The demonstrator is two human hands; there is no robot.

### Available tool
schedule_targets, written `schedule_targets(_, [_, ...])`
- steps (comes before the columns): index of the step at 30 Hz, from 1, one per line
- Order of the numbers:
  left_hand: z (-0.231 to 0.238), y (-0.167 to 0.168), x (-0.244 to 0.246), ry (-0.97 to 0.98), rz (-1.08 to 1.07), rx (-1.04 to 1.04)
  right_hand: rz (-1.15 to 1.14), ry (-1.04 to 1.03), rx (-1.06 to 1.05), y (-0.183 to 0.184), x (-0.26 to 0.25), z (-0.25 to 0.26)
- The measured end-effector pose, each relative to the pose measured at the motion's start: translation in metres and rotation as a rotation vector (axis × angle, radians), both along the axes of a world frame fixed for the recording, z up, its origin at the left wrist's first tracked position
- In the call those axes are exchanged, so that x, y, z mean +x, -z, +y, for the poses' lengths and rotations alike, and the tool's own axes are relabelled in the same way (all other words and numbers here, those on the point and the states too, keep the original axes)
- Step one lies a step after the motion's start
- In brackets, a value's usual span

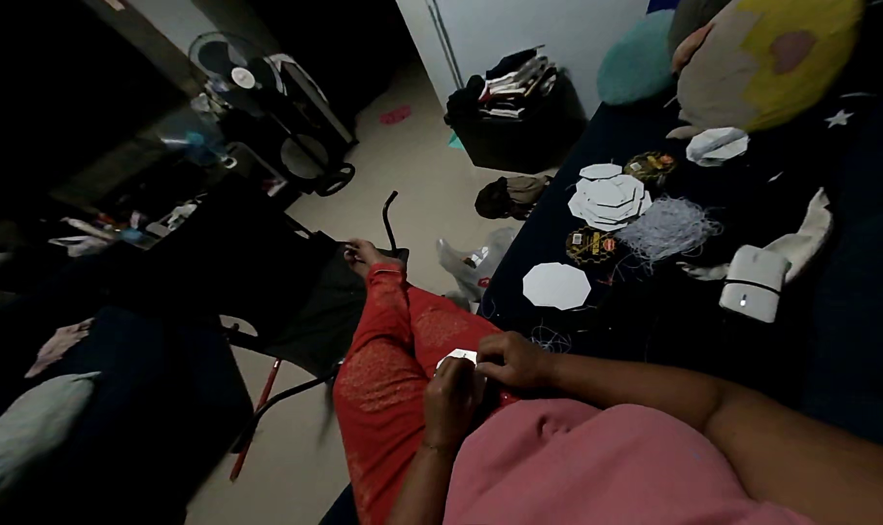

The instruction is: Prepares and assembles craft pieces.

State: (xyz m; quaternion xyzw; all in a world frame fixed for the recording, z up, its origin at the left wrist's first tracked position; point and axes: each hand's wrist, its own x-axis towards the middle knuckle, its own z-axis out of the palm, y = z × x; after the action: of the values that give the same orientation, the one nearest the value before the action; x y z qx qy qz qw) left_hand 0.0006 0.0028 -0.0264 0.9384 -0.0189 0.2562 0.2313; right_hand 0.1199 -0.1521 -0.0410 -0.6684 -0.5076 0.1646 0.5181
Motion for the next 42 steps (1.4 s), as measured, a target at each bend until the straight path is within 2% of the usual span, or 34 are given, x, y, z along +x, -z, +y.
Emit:
schedule_targets(4, [0.003, 0.003, 0.000, -0.070, -0.018, -0.113, 0.020, -0.073, 0.100, -0.003, 0.005, -0.004])
schedule_targets(7, [0.002, 0.001, 0.000, -0.047, -0.035, -0.096, 0.064, -0.030, 0.122, 0.000, 0.010, -0.005])
schedule_targets(10, [-0.006, -0.009, 0.001, 0.110, -0.019, -0.065, 0.319, 0.071, -0.100, -0.016, 0.007, -0.008])
schedule_targets(13, [-0.014, -0.012, 0.006, 0.305, -0.008, 0.003, 0.534, 0.021, -0.195, -0.023, 0.008, -0.009])
schedule_targets(15, [-0.016, -0.013, 0.008, 0.381, 0.021, 0.016, 0.508, -0.032, -0.207, -0.025, 0.012, -0.013])
schedule_targets(17, [-0.014, -0.013, 0.009, 0.407, 0.040, -0.020, 0.374, 0.010, -0.185, -0.029, 0.026, -0.021])
schedule_targets(20, [-0.006, -0.012, 0.009, 0.368, 0.033, -0.089, 0.240, 0.201, -0.186, -0.042, 0.066, -0.046])
schedule_targets(22, [-0.001, -0.012, 0.007, 0.332, 0.028, -0.126, 0.215, 0.352, -0.167, -0.035, 0.104, -0.071])
schedule_targets(25, [0.004, -0.008, 0.002, 0.265, 0.054, -0.155, 0.163, 0.713, -0.058, -0.020, 0.163, -0.118])
schedule_targets(27, [0.004, -0.008, 0.002, 0.244, 0.087, -0.177, 0.171, 0.993, -0.143, -0.019, 0.189, -0.147])
schedule_targets(29, [0.004, -0.009, 0.003, 0.244, 0.119, -0.178, 0.200, 1.139, -0.319, -0.020, 0.192, -0.162])
schedule_targets(32, [0.004, -0.008, 0.006, 0.238, 0.177, -0.184, 0.091, 1.024, -0.479, -0.014, 0.165, -0.154])
schedule_targets(35, [0.005, -0.008, 0.007, 0.241, 0.224, -0.194, -0.040, 0.690, -0.516, 0.009, 0.144, -0.124])
schedule_targets(37, [0.006, -0.008, 0.006, 0.242, 0.216, -0.198, -0.092, 0.548, -0.641, 0.018, 0.134, -0.102])
schedule_targets(40, [0.005, -0.009, 0.004, 0.228, 0.224, -0.208, -0.121, 0.545, -0.842, 0.023, 0.123, -0.084])
schedule_targets(42, [0.004, -0.009, 0.004, 0.225, 0.229, -0.222, -0.116, 0.613, -0.848, 0.026, 0.123, -0.084])
